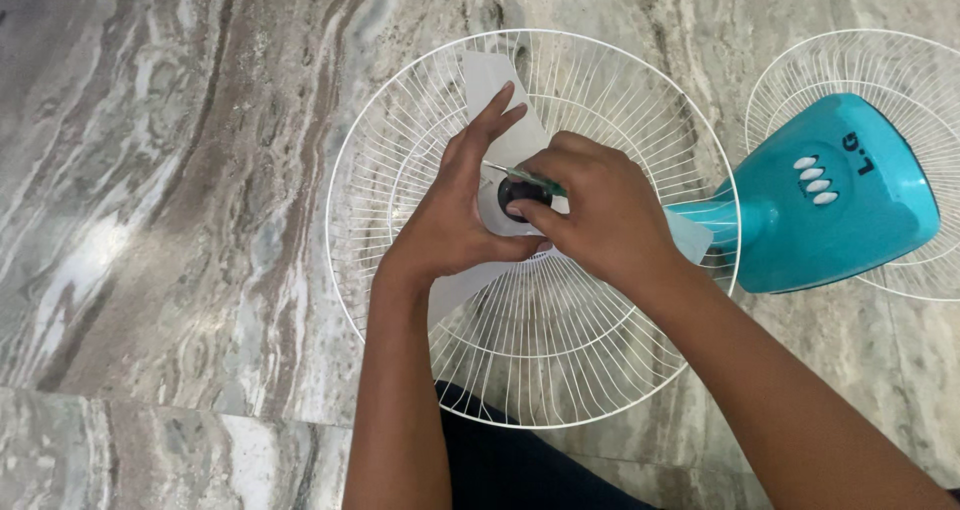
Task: The person assembles a table fan by attaching the front grill, fan blades, and rear grill to the motor housing. They use a screwdriver to secure the components and tighten the central hub nut.
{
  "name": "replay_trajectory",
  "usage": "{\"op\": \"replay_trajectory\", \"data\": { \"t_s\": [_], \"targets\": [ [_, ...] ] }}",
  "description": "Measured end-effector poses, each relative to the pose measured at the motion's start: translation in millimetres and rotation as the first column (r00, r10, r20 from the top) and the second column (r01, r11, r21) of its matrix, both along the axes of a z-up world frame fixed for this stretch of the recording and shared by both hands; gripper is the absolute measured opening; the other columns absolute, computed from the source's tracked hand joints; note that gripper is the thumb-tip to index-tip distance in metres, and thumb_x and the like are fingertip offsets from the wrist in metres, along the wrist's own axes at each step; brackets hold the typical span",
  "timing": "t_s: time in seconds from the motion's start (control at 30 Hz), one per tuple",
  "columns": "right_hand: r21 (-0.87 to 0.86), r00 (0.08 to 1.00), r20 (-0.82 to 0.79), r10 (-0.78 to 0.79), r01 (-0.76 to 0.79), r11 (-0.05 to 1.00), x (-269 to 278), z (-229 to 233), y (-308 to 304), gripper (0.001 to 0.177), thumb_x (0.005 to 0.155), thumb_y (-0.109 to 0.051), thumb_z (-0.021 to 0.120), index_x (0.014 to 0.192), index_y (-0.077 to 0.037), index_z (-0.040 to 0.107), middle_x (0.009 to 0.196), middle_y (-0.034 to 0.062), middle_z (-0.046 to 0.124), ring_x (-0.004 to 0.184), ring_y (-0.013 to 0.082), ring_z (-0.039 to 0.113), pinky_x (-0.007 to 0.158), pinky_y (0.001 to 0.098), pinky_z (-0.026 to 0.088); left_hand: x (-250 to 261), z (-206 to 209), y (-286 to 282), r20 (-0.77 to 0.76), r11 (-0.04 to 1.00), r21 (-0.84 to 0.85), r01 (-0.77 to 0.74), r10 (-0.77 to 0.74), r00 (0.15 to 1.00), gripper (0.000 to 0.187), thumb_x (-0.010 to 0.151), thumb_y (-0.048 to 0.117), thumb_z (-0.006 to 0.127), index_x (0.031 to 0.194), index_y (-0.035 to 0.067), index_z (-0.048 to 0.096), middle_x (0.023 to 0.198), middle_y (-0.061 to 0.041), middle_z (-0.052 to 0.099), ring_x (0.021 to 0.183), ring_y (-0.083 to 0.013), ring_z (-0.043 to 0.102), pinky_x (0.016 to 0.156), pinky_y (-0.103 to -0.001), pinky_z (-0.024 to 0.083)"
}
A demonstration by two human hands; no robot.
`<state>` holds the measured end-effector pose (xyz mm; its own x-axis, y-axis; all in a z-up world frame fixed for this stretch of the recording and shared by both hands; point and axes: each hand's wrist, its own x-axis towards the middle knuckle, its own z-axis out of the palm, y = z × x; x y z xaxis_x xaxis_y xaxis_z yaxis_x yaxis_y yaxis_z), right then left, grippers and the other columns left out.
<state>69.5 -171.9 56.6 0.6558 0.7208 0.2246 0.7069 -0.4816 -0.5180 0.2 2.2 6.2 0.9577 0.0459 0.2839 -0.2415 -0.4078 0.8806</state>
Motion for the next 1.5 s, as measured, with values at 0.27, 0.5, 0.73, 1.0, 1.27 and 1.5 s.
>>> {"op": "replay_trajectory", "data": {
  "t_s": [0.27,0.5,0.73,1.0,1.27,1.5],
  "targets": [
    [0.136,0.953,-0.239,0.184,-0.155,0.979,8.3,3.7,-11.1,0.047,0.078,-0.001,0.070,0.125,-0.010,0.071,0.100,0.0071,0.075,0.085,0.0214,0.075,0.074,0.0340,0.058,1.4,-2.4,-1.9,-0.022,1.000,-0.008,0.002,-0.003,1.000,0.139,0.051,0.024,0.100,0.165,0.019,0.020,0.166,-0.011,0.042,0.158,-0.0346,0.029,0.128,-0.053,0.031],
    [0.041,0.995,-0.048,0.092,-0.090,0.995,12.5,10.0,-8.5,0.035,0.077,-0.027,0.084,0.099,-0.001,0.076,0.096,0.0104,0.072,0.085,0.0272,0.071,0.075,0.0383,0.055,-0.4,1.4,-2.2,-0.022,1.000,-0.017,0.004,-0.005,1.000,0.138,0.052,0.023,0.099,0.166,0.020,0.021,0.166,-0.011,0.042,0.158,-0.0341,0.032,0.127,-0.052,0.036],
    [-0.162,0.999,-0.026,-0.040,0.036,0.986,3.8,14.7,2.9,0.034,0.077,-0.032,0.084,0.093,-0.003,0.076,0.091,0.0090,0.066,0.083,0.0303,0.067,0.071,0.0448,0.051,1.7,1.3,-2.9,-0.049,1.000,-0.014,-0.002,0.001,0.999,0.137,0.049,0.023,0.100,0.163,0.020,0.025,0.166,-0.010,0.041,0.157,-0.0340,0.029,0.124,-0.051,0.034],
    [-0.183,0.980,-0.030,0.196,-0.199,0.963,11.1,12.0,-4.1,0.025,0.085,-0.012,0.071,0.109,-0.007,0.075,0.110,0.0036,0.066,0.086,0.0261,0.070,0.073,0.0413,0.054,2.2,-5.6,-0.9,0.008,1.000,0.011,0.014,-0.014,1.000,0.130,0.051,0.025,0.100,0.161,0.018,0.031,0.171,-0.008,0.032,0.158,-0.0336,0.029,0.127,-0.052,0.035],
    [-0.195,0.991,0.028,0.132,-0.124,0.973,21.1,16.0,-3.9,0.042,0.074,-0.033,0.083,0.103,-0.005,0.076,0.102,0.0063,0.067,0.089,0.0291,0.068,0.073,0.0428,0.053,3.5,-5.1,-0.8,0.007,1.000,0.005,0.014,-0.014,1.000,0.132,0.052,0.025,0.100,0.162,0.017,0.029,0.169,-0.010,0.035,0.158,-0.0346,0.030,0.127,-0.053,0.034],
    [-0.196,0.998,0.047,0.049,-0.039,0.980,9.6,13.4,-1.1,0.035,0.077,-0.032,0.083,0.097,-0.005,0.076,0.099,0.0075,0.063,0.084,0.0285,0.068,0.071,0.0440,0.053,3.4,-5.6,-0.5,0.004,1.000,0.009,0.010,-0.010,1.000,0.135,0.053,0.025,0.102,0.163,0.018,0.025,0.167,-0.011,0.040,0.157,-0.0348,0.029,0.127,-0.052,0.032]
  ]
}}
